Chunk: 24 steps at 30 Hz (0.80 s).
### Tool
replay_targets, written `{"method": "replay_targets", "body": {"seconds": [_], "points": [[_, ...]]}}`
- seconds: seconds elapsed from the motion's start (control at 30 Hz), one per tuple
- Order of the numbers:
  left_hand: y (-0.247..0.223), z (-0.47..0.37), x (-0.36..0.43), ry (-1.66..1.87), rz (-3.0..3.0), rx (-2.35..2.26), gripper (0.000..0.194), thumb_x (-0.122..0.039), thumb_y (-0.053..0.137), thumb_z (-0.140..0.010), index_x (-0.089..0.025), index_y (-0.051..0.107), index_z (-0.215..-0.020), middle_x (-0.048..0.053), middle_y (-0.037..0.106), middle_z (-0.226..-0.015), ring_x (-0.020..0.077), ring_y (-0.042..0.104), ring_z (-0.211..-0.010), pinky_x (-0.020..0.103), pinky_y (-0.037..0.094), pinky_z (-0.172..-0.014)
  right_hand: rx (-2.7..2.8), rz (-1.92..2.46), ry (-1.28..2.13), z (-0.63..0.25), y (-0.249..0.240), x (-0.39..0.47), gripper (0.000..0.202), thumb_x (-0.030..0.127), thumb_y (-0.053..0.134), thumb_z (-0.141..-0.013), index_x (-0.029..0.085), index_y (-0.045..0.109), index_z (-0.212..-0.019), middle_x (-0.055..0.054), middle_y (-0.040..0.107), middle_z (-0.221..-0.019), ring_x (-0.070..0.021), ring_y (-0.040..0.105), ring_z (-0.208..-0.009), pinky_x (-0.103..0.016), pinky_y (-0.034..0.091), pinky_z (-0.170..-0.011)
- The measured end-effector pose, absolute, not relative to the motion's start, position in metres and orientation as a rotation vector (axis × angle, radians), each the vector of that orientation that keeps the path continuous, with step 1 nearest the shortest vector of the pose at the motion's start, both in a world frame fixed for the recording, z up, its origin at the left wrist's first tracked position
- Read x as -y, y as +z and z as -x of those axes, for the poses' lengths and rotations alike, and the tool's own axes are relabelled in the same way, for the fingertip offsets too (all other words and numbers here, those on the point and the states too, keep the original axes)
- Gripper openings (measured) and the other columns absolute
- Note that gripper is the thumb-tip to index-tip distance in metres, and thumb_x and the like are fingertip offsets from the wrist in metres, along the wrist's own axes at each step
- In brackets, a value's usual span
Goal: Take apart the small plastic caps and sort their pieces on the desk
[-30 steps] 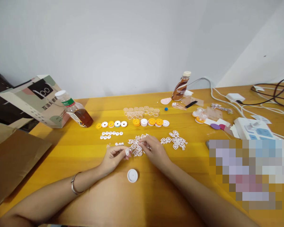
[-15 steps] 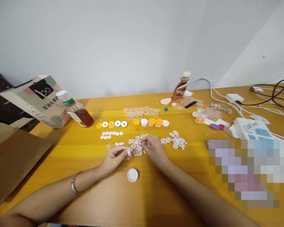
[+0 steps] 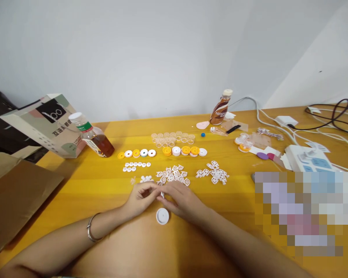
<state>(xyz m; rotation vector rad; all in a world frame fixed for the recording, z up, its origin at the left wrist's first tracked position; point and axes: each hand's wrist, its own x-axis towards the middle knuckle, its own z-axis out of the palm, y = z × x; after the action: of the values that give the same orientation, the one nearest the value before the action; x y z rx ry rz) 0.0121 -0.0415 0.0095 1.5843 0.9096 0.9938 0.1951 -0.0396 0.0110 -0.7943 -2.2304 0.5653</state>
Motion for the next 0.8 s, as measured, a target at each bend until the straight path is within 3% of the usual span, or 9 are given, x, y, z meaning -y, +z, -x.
{"method": "replay_targets", "body": {"seconds": [0.1, 0.23, 0.43, 0.6, 0.7, 0.8], "points": [[0.009, -0.012, 0.042, 1.024, -1.58, -0.928, 0.026, -0.034, 0.056, -0.081, -0.012, 0.067, -0.086, 0.009, 0.069, -0.08, 0.0153, 0.063, -0.073, 0.024, 0.05, -0.07, 2.158, 0.892, 0.513, -0.194, 0.016, 0.039, 0.023, 0.023, 0.041, -0.088, 0.025, 0.056, -0.105, -0.006, 0.066, -0.089, -0.0187, 0.061, -0.08, -0.034, 0.049, -0.071], [0.006, -0.011, 0.042, 1.039, -1.559, -0.982, 0.025, -0.032, 0.056, -0.081, -0.011, 0.067, -0.091, 0.009, 0.068, -0.079, 0.0144, 0.062, -0.071, 0.024, 0.05, -0.069, 1.931, 1.228, 0.462, -0.218, 0.037, 0.02, 0.022, 0.03, 0.045, -0.086, 0.022, 0.056, -0.103, -0.006, 0.067, -0.083, -0.0191, 0.062, -0.07, -0.033, 0.05, -0.064], [0.008, -0.01, 0.044, 0.986, -1.746, -0.929, 0.024, -0.029, 0.05, -0.085, -0.012, 0.066, -0.09, 0.008, 0.066, -0.076, 0.014, 0.06, -0.07, 0.025, 0.048, -0.068, 1.859, 1.631, 0.404, -0.29, 0.046, -0.02, 0.019, 0.037, 0.055, -0.076, 0.02, 0.063, -0.073, -0.006, 0.069, -0.071, -0.0217, 0.063, -0.064, -0.031, 0.047, -0.057], [0.016, -0.001, 0.043, 0.975, -2.016, -0.787, 0.024, -0.026, 0.047, -0.086, -0.013, 0.063, -0.099, 0.01, 0.064, -0.083, 0.0157, 0.058, -0.077, 0.028, 0.047, -0.072, 1.967, 1.776, 0.506, -0.305, 0.039, -0.026, 0.02, 0.032, 0.052, -0.075, 0.021, 0.063, -0.063, -0.003, 0.067, -0.06, -0.0177, 0.059, -0.047, -0.029, 0.044, -0.047], [0.019, 0.005, 0.04, 0.919, -2.26, -0.581, 0.043, -0.035, 0.062, -0.073, -0.013, 0.057, -0.11, 0.013, 0.061, -0.095, 0.0205, 0.056, -0.087, 0.033, 0.045, -0.079, 1.949, 1.843, 0.607, -0.301, 0.039, -0.024, 0.021, 0.031, 0.05, -0.076, 0.02, 0.061, -0.063, -0.001, 0.064, -0.053, -0.0141, 0.052, -0.035, -0.027, 0.041, -0.041], [0.022, 0.008, 0.039, 0.785, -2.427, -0.482, 0.06, -0.043, 0.07, -0.062, -0.014, 0.053, -0.113, 0.013, 0.06, -0.098, 0.0228, 0.055, -0.09, 0.035, 0.044, -0.081, 1.967, 1.85, 0.612, -0.301, 0.039, -0.024, 0.019, 0.03, 0.052, -0.075, 0.02, 0.062, -0.062, -0.001, 0.063, -0.051, -0.0141, 0.052, -0.036, -0.027, 0.041, -0.043]]}}
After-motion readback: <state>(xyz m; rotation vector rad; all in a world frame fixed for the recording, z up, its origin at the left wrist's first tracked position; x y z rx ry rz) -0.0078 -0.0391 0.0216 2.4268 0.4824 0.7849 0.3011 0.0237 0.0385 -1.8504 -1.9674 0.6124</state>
